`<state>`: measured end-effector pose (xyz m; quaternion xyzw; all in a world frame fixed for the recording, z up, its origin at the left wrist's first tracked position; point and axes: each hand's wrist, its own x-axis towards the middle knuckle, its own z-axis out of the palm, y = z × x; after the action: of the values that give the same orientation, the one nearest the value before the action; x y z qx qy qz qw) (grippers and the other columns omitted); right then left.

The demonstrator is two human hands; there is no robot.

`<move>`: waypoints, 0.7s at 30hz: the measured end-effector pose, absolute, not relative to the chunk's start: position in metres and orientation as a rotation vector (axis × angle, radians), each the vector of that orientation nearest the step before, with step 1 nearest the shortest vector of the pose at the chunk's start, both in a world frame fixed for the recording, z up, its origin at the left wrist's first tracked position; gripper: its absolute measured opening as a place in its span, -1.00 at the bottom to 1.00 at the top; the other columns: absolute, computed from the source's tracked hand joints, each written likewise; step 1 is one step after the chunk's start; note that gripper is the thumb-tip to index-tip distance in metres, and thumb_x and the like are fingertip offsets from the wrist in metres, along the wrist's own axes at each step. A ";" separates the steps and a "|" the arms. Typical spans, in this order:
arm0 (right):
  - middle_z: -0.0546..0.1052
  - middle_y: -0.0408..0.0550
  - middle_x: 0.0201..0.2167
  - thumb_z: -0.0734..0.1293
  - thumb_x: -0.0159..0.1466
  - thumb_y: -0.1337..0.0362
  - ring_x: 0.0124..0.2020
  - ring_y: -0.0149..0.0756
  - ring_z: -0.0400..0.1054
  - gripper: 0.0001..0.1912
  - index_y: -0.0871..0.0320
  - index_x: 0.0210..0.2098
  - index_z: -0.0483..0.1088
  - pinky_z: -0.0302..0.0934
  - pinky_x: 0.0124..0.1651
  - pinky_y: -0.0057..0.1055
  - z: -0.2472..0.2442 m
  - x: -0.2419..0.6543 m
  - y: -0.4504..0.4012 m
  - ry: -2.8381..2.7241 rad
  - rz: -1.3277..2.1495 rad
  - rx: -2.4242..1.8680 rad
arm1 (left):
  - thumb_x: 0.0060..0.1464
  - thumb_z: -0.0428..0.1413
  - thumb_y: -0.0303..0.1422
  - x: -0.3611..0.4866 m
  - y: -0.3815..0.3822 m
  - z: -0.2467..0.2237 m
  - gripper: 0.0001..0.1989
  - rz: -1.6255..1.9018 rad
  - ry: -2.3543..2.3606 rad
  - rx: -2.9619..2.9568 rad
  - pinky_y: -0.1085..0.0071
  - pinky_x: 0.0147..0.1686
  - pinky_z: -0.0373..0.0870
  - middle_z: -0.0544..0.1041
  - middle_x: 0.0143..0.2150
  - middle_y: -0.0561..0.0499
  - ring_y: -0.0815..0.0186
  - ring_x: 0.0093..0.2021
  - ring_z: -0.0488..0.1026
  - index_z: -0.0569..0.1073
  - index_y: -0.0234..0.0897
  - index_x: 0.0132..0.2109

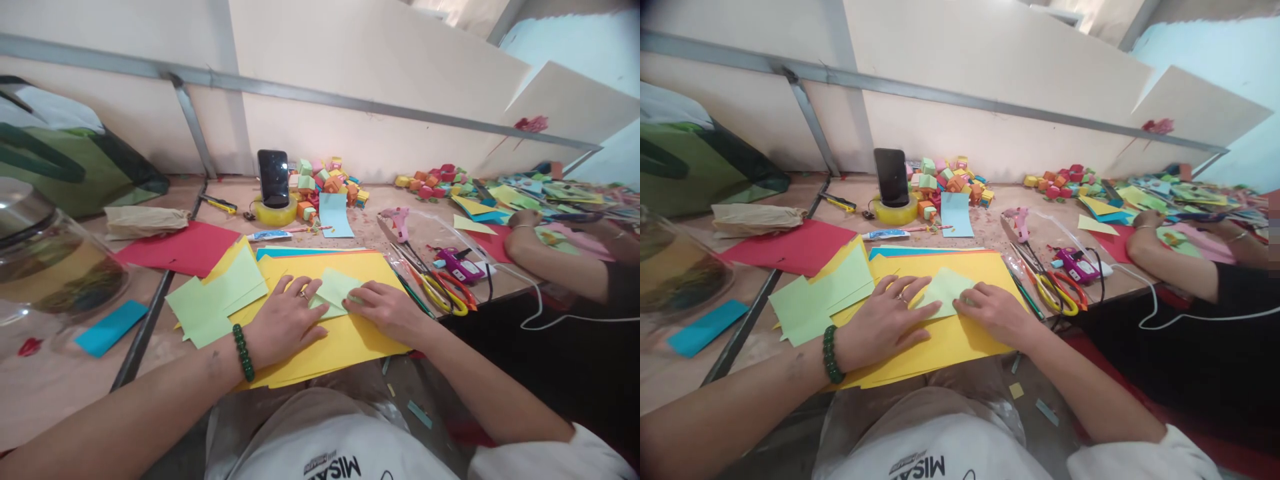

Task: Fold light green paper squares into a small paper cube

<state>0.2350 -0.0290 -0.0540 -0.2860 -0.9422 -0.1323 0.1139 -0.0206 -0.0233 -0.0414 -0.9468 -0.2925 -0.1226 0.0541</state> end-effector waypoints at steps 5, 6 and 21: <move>0.52 0.07 -0.25 0.07 0.34 0.49 -0.29 -0.29 0.33 -0.67 0.22 -0.13 0.42 0.34 -0.22 -0.33 -0.047 0.230 -0.032 -2.679 -0.371 -0.859 | 0.21 0.01 -0.16 -0.019 -0.027 -0.050 -0.63 -0.453 -0.655 -2.848 -0.04 0.22 -0.07 0.29 0.24 -0.19 0.04 0.25 0.15 0.37 -0.18 0.11; 0.52 0.07 -0.24 0.07 0.33 0.49 -0.29 -0.29 0.33 -0.68 0.21 -0.16 0.43 0.34 -0.21 -0.33 -0.047 0.228 -0.032 -2.668 -0.347 -0.845 | 0.22 0.00 -0.18 -0.018 -0.027 -0.051 -0.64 -0.442 -0.635 -2.845 -0.03 0.23 -0.08 0.32 0.22 -0.19 0.06 0.24 0.17 0.38 -0.20 0.09; 0.57 0.03 -0.21 0.11 0.30 0.46 -0.20 -0.26 0.40 -0.64 0.12 -0.20 0.52 0.41 -0.19 -0.23 -0.062 0.292 -0.040 -2.581 -0.109 -1.145 | 0.09 0.12 -0.37 -0.028 -0.026 -0.026 -0.74 -0.419 -0.488 -3.097 0.31 -0.33 0.23 0.46 -0.46 -0.03 0.27 -0.36 0.33 0.41 -0.27 -0.55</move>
<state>0.2925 -0.0402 -0.0620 -0.4001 -0.9021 -0.0382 0.1574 -0.0281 -0.0264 -0.0257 -0.9790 -0.1543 -0.1324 -0.0109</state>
